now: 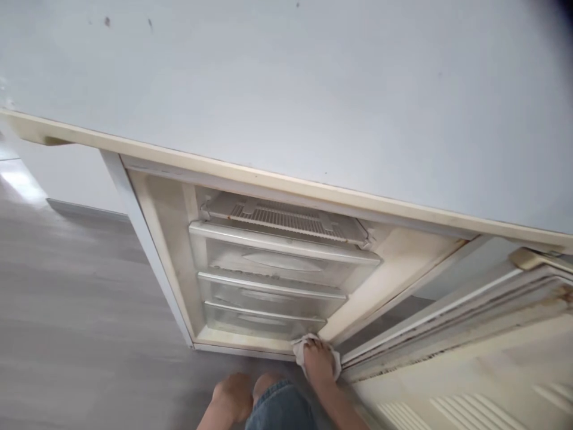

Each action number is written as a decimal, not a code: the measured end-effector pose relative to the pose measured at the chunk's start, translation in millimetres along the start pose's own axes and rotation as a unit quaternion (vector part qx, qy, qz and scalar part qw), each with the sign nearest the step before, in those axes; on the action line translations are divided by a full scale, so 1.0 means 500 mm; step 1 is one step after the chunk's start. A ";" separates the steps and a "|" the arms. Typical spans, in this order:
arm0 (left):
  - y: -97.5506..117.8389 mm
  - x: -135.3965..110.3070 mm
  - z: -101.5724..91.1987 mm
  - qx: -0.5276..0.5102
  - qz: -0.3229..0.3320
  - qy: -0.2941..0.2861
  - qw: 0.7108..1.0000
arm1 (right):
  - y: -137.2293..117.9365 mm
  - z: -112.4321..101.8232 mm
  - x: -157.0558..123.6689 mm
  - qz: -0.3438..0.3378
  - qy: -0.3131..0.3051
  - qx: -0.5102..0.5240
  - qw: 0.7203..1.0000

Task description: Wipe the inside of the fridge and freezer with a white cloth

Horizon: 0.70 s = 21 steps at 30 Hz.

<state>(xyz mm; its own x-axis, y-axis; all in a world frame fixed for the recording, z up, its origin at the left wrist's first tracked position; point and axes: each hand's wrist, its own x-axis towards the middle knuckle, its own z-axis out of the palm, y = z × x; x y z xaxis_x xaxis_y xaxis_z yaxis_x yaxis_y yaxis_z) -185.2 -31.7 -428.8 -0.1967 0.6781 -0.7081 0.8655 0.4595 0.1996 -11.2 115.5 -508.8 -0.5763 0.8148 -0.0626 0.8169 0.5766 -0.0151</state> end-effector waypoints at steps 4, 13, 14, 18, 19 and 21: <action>0.005 0.007 0.005 -0.013 0.002 0.011 1.000 | 0.003 -0.219 -0.054 -0.084 0.310 -0.014 0.947; 0.012 0.032 0.015 -0.028 0.002 0.001 1.000 | 0.051 -0.539 0.067 0.071 0.671 -0.068 0.735; 0.011 0.030 0.013 -0.027 -0.001 0.002 1.000 | 0.056 -0.534 0.083 0.093 0.655 -0.067 0.747; 0.007 0.020 0.002 -0.014 -0.016 0.004 1.000 | 0.063 -0.485 0.094 0.133 0.606 -0.049 0.782; 0.008 0.018 -0.001 -0.011 -0.018 0.004 1.000 | 0.062 -0.470 0.088 0.132 0.597 -0.047 0.790; 0.010 0.016 -0.006 -0.005 -0.018 -0.001 1.000 | 0.060 -0.443 0.073 0.127 0.581 -0.051 0.802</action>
<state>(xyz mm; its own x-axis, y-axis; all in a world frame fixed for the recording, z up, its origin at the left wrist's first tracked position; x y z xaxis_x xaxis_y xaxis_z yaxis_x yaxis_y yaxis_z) -183.7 -22.3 -431.3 -0.2273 0.6601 -0.7160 0.8531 0.4896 0.1805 -13.1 175.8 -290.3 -0.0732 0.3782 0.9228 0.9391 0.3377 -0.0639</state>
